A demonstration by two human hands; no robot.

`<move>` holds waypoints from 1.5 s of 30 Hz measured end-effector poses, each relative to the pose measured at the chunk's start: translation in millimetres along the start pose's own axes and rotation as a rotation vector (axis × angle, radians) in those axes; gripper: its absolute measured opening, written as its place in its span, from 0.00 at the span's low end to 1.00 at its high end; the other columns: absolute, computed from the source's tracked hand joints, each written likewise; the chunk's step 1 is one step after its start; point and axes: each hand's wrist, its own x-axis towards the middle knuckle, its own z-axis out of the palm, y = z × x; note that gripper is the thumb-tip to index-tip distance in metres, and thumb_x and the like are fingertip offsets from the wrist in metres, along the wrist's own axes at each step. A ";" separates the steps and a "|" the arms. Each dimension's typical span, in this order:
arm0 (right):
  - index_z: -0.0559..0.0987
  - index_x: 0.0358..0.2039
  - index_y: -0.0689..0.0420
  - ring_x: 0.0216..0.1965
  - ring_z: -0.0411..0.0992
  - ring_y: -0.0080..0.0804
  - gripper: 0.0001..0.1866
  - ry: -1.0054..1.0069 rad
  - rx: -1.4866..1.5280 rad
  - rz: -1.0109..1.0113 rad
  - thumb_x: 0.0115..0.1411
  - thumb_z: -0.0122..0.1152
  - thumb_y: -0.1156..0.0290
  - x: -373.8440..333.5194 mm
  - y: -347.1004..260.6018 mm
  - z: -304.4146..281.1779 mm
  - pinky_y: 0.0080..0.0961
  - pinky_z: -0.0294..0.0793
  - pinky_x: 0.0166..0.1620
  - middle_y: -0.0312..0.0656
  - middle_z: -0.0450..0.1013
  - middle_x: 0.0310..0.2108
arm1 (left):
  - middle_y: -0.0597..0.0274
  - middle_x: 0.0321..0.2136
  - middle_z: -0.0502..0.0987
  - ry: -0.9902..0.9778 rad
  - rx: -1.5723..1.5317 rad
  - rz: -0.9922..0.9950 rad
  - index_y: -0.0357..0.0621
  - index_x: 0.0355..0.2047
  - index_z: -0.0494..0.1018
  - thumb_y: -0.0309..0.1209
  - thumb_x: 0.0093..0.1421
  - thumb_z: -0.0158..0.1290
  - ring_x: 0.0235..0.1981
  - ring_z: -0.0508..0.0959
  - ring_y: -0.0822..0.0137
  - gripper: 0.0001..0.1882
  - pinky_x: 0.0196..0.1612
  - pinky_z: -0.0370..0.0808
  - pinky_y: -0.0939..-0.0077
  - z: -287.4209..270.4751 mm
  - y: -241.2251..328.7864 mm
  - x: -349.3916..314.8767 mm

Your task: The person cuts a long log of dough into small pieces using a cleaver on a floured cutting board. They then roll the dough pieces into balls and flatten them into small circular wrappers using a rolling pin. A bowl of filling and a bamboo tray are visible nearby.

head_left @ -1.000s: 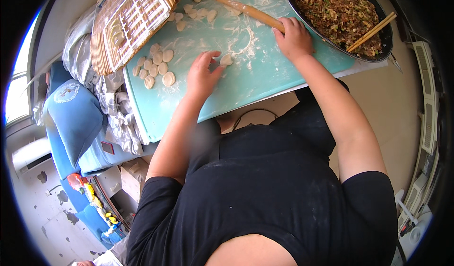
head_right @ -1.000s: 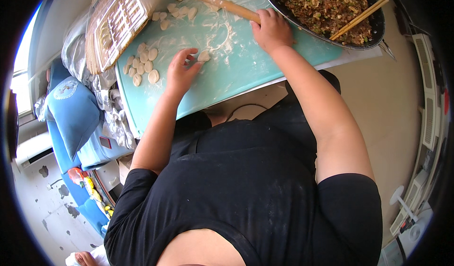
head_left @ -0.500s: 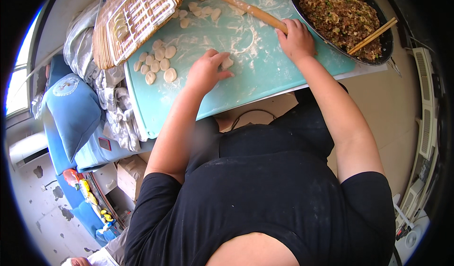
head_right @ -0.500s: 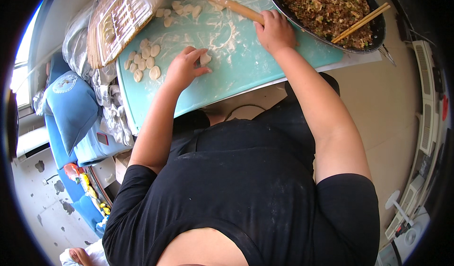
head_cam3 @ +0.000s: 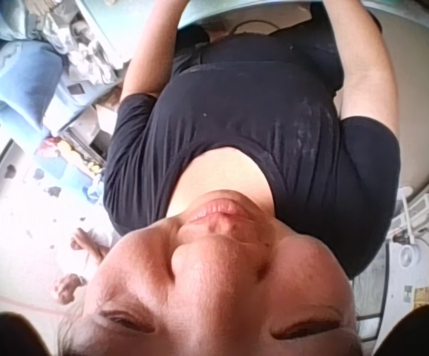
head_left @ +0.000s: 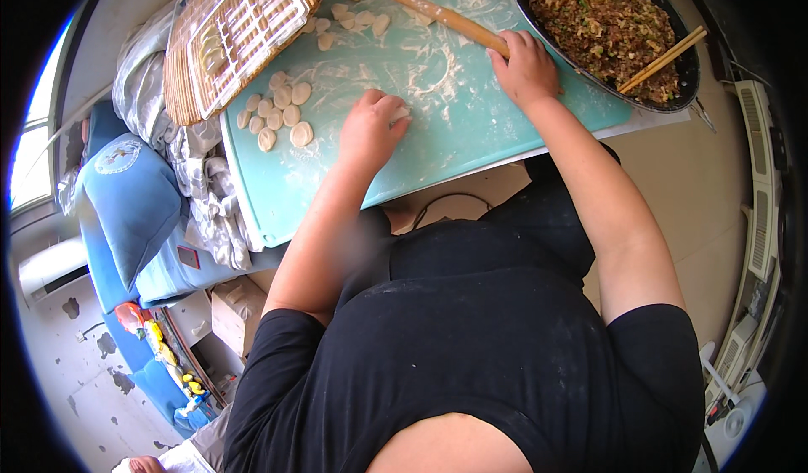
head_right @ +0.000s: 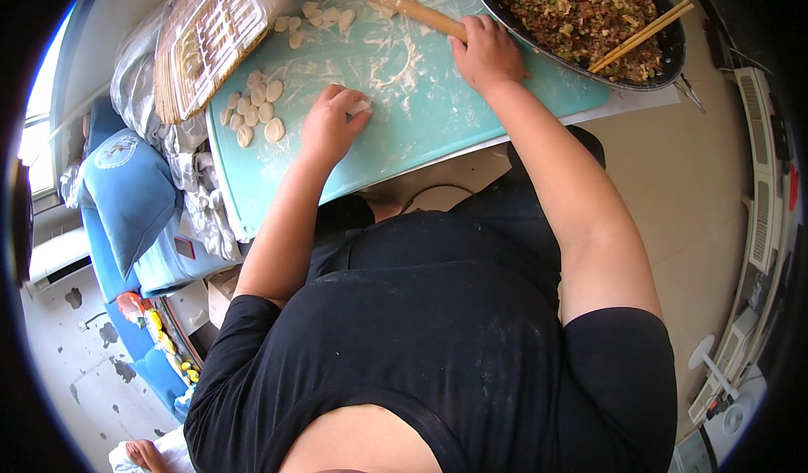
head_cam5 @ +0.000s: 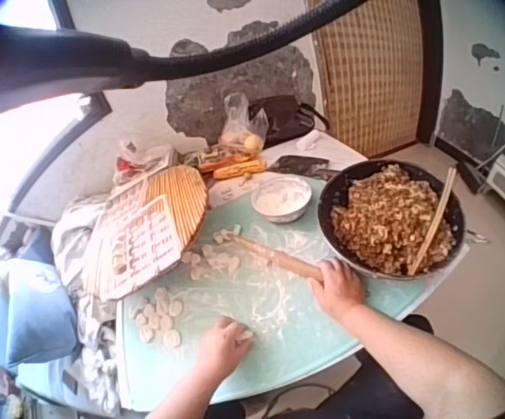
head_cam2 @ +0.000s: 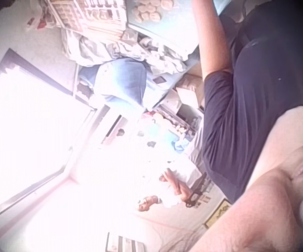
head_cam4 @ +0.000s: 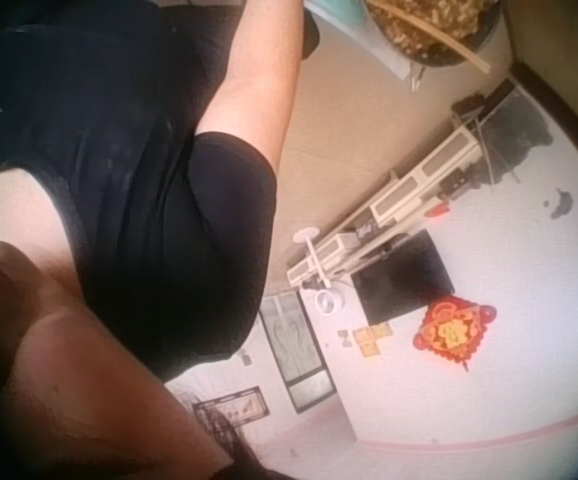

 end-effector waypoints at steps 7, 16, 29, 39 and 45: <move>0.72 0.43 0.51 0.46 0.66 0.41 0.16 0.026 0.006 0.006 0.56 0.57 0.59 -0.7 -0.3 1.5 0.35 0.68 0.47 0.37 0.69 0.42 | 0.58 0.37 0.73 -0.017 -0.044 0.025 0.45 0.38 0.75 0.26 0.47 0.57 0.34 0.75 0.57 0.15 0.36 0.73 0.70 -2.7 -8.9 -2.7; 0.72 0.43 0.51 0.46 0.66 0.41 0.16 0.006 -0.004 0.013 0.56 0.56 0.59 -0.2 -0.7 0.7 0.35 0.68 0.48 0.37 0.69 0.42 | 0.57 0.38 0.74 -0.026 -0.094 -0.071 0.47 0.37 0.75 0.26 0.45 0.57 0.41 0.73 0.53 0.16 0.42 0.72 0.64 -4.5 -9.9 -6.4; 0.72 0.43 0.51 0.45 0.67 0.43 0.17 0.020 0.022 -0.022 0.55 0.57 0.59 0.2 3.4 3.4 0.38 0.69 0.46 0.38 0.69 0.42 | 0.50 0.62 0.53 0.145 0.280 -0.048 0.53 0.61 0.56 0.42 0.61 0.44 0.63 0.48 0.43 0.28 0.63 0.43 0.49 27.7 -21.2 42.4; 0.72 0.44 0.51 0.47 0.66 0.42 0.17 0.004 0.023 -0.032 0.56 0.56 0.59 -1.5 4.7 3.1 0.38 0.68 0.48 0.38 0.69 0.42 | 0.51 0.65 0.45 0.073 0.429 -0.028 0.55 0.63 0.52 0.45 0.62 0.41 0.65 0.42 0.43 0.30 0.64 0.37 0.46 27.5 -25.1 38.9; 0.72 0.44 0.51 0.46 0.67 0.42 0.16 0.005 0.029 -0.022 0.56 0.56 0.58 -0.2 1.6 3.2 0.38 0.68 0.47 0.38 0.69 0.42 | 0.52 0.53 0.65 0.259 -0.253 0.001 0.49 0.50 0.69 0.35 0.58 0.49 0.56 0.62 0.52 0.19 0.58 0.56 0.58 24.7 -59.9 31.4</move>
